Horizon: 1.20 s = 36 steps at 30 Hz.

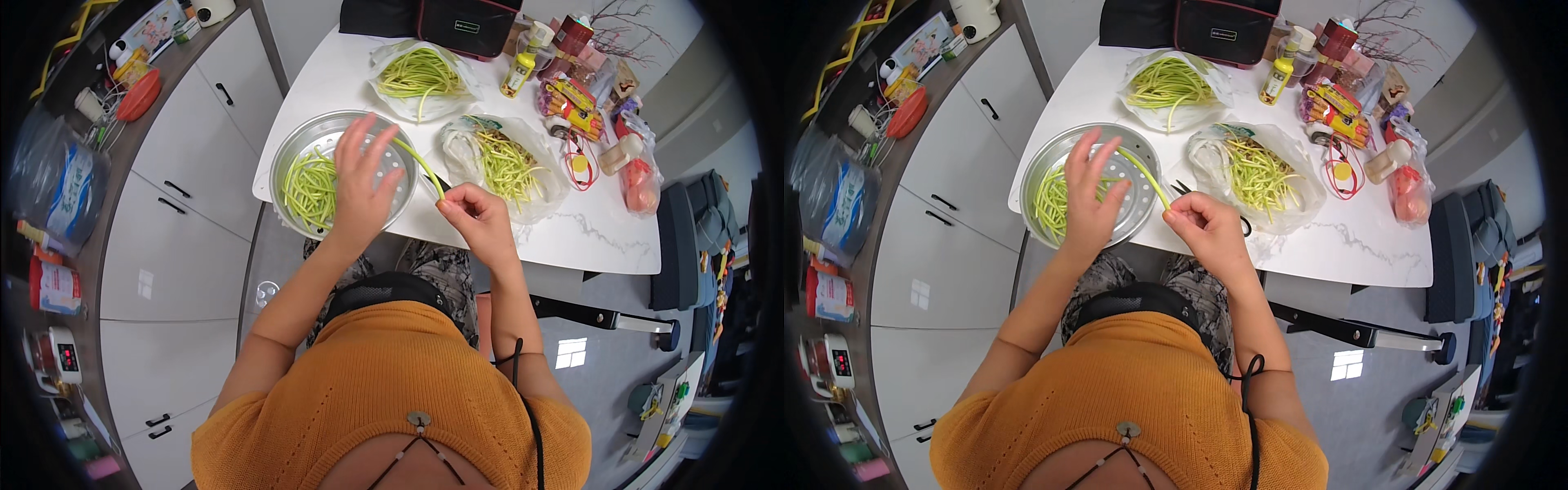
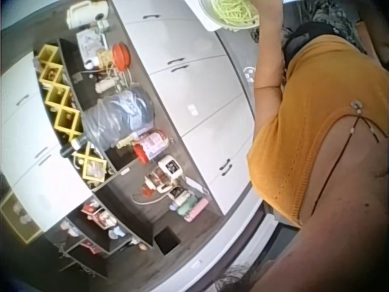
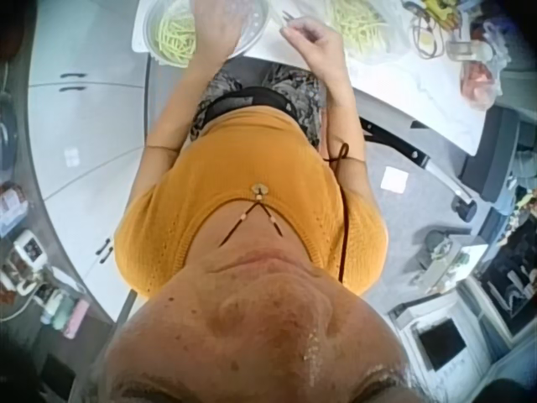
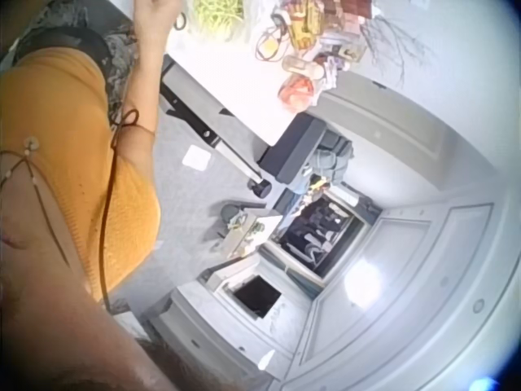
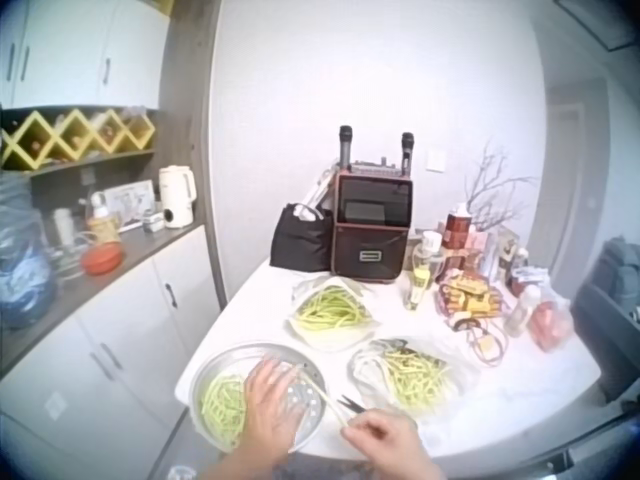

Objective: The person trims the ends of long green vegetables with scissors and places them into a metal steamer tray.

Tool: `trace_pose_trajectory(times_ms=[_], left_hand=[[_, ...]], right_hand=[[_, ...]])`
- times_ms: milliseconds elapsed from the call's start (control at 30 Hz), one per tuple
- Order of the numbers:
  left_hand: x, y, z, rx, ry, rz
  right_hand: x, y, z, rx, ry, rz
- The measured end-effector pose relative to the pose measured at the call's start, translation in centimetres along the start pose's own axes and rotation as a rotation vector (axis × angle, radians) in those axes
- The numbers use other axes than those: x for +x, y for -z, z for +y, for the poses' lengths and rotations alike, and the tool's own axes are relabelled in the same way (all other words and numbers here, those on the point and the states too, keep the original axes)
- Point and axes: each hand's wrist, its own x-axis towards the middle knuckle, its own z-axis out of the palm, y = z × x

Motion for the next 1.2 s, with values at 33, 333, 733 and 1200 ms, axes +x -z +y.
trace_pose_trajectory(times_ms=[33, 333, 733, 1200], left_hand=[[0.1, 0.1, 0.4, 0.064, -0.098, -0.056], [-1.5, -0.6, 0.5, -0.259, 0.017, -0.226], [-2.1, -0.3, 1.2, -0.321, -0.005, -0.275], [-3.3, -0.6, 2.0, -0.372, 0.004, -0.381]], right_hand=[[-0.1, 0.1, -0.1, 0.108, -0.064, -0.041], [-0.3, 1.2, 0.4, 0.555, -0.005, -0.185], [-0.3, 1.3, 0.5, 0.527, 0.104, -0.273], [-0.4, 0.9, 0.2, 0.254, 0.176, -0.008]])
